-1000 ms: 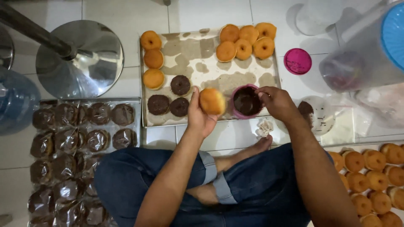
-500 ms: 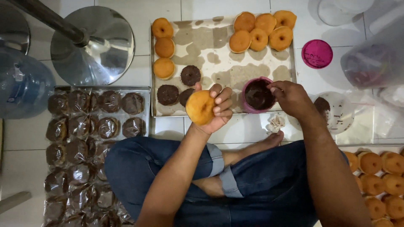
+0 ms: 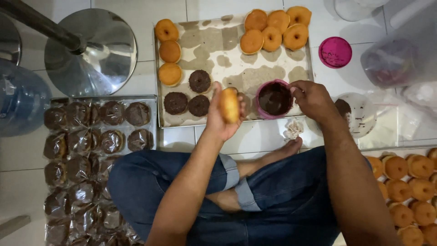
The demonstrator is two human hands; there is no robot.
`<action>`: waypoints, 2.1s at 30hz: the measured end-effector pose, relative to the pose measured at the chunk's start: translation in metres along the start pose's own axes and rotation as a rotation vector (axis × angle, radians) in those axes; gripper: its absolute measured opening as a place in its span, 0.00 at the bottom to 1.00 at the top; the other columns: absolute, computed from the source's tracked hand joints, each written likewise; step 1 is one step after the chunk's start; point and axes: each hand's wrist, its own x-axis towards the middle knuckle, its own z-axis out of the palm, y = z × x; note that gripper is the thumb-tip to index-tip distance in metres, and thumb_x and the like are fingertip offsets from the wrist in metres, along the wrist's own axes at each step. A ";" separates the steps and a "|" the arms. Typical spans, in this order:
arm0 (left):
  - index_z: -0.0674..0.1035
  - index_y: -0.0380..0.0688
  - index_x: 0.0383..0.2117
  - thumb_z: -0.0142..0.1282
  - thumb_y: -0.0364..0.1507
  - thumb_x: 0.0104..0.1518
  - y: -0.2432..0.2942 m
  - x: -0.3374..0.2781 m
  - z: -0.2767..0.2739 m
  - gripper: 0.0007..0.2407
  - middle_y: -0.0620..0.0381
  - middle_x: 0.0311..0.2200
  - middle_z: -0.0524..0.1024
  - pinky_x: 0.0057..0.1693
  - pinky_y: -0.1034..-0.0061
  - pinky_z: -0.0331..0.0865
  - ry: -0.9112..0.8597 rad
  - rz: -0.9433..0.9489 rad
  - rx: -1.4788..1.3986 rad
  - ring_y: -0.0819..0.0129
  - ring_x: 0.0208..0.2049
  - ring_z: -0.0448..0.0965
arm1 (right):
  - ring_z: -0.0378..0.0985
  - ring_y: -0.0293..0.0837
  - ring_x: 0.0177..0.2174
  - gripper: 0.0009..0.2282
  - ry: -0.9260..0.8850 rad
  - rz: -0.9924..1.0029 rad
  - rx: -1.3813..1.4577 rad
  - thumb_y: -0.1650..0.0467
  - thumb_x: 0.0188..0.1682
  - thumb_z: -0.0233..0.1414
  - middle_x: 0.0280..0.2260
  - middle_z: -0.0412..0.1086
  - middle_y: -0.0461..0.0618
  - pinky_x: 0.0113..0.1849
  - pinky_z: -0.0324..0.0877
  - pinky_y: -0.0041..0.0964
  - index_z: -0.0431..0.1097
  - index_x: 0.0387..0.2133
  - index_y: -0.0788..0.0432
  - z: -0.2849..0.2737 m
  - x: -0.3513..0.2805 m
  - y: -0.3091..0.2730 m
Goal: Decorating donuts by dipping them in chocolate glaze and using a spoon to add more glaze to the center.
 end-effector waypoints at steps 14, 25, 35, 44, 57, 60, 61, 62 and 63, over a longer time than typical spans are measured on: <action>0.77 0.47 0.47 0.59 0.40 0.62 -0.014 0.009 -0.026 0.14 0.47 0.51 0.75 0.56 0.36 0.71 0.579 0.086 0.227 0.43 0.56 0.76 | 0.82 0.57 0.35 0.11 0.023 -0.006 0.062 0.71 0.62 0.48 0.33 0.77 0.64 0.41 0.72 0.52 0.76 0.49 0.63 -0.006 -0.009 -0.018; 0.78 0.56 0.45 0.56 0.39 0.63 -0.012 0.016 -0.060 0.09 0.55 0.53 0.75 0.60 0.42 0.70 0.464 0.129 0.223 0.52 0.59 0.73 | 0.81 0.52 0.33 0.11 0.056 -0.003 0.127 0.73 0.62 0.46 0.36 0.78 0.62 0.40 0.73 0.48 0.75 0.50 0.64 -0.002 -0.004 -0.007; 0.76 0.55 0.54 0.48 0.41 0.67 -0.007 0.007 -0.023 0.14 0.53 0.57 0.74 0.62 0.38 0.68 0.446 0.151 0.222 0.47 0.62 0.70 | 0.81 0.45 0.30 0.09 0.157 0.038 0.103 0.70 0.61 0.50 0.31 0.78 0.54 0.37 0.74 0.41 0.76 0.47 0.60 0.002 0.003 0.016; 0.70 0.56 0.65 0.45 0.41 0.67 -0.004 0.009 -0.045 0.20 0.50 0.64 0.68 0.65 0.41 0.64 0.481 0.147 0.249 0.47 0.66 0.66 | 0.82 0.49 0.31 0.10 0.092 0.072 0.141 0.70 0.60 0.49 0.32 0.78 0.58 0.39 0.75 0.46 0.76 0.47 0.62 0.020 0.014 0.019; 0.62 0.62 0.71 0.40 0.38 0.71 -0.011 0.009 -0.026 0.21 0.48 0.69 0.60 0.68 0.44 0.60 0.386 0.145 0.275 0.47 0.69 0.60 | 0.74 0.36 0.24 0.10 0.157 0.286 0.561 0.70 0.59 0.49 0.27 0.73 0.51 0.27 0.74 0.27 0.75 0.42 0.66 0.001 0.004 0.022; 0.60 0.63 0.71 0.42 0.41 0.70 -0.014 0.011 -0.035 0.23 0.49 0.70 0.59 0.68 0.44 0.60 0.346 0.134 0.271 0.47 0.69 0.59 | 0.75 0.35 0.24 0.09 0.216 0.303 0.582 0.70 0.59 0.49 0.27 0.73 0.49 0.26 0.75 0.27 0.76 0.42 0.64 -0.016 -0.012 0.006; 0.60 0.64 0.71 0.42 0.41 0.69 -0.014 0.013 -0.040 0.23 0.50 0.70 0.60 0.67 0.44 0.61 0.309 0.117 0.244 0.47 0.69 0.59 | 0.74 0.33 0.23 0.09 0.239 0.298 0.635 0.70 0.59 0.49 0.26 0.72 0.47 0.25 0.75 0.24 0.75 0.42 0.63 -0.020 -0.013 0.009; 0.60 0.65 0.71 0.42 0.40 0.68 -0.014 0.014 -0.047 0.24 0.51 0.69 0.61 0.67 0.43 0.61 0.274 0.100 0.215 0.47 0.69 0.59 | 0.74 0.32 0.23 0.09 0.260 0.294 0.687 0.69 0.59 0.49 0.26 0.71 0.46 0.25 0.74 0.21 0.75 0.42 0.62 -0.023 -0.014 0.011; 0.60 0.65 0.71 0.42 0.40 0.68 -0.015 0.014 -0.046 0.24 0.51 0.69 0.61 0.67 0.43 0.61 0.270 0.098 0.213 0.47 0.69 0.59 | 0.74 0.32 0.23 0.09 0.264 0.294 0.685 0.69 0.59 0.49 0.26 0.71 0.46 0.25 0.74 0.21 0.75 0.42 0.62 -0.029 -0.019 0.006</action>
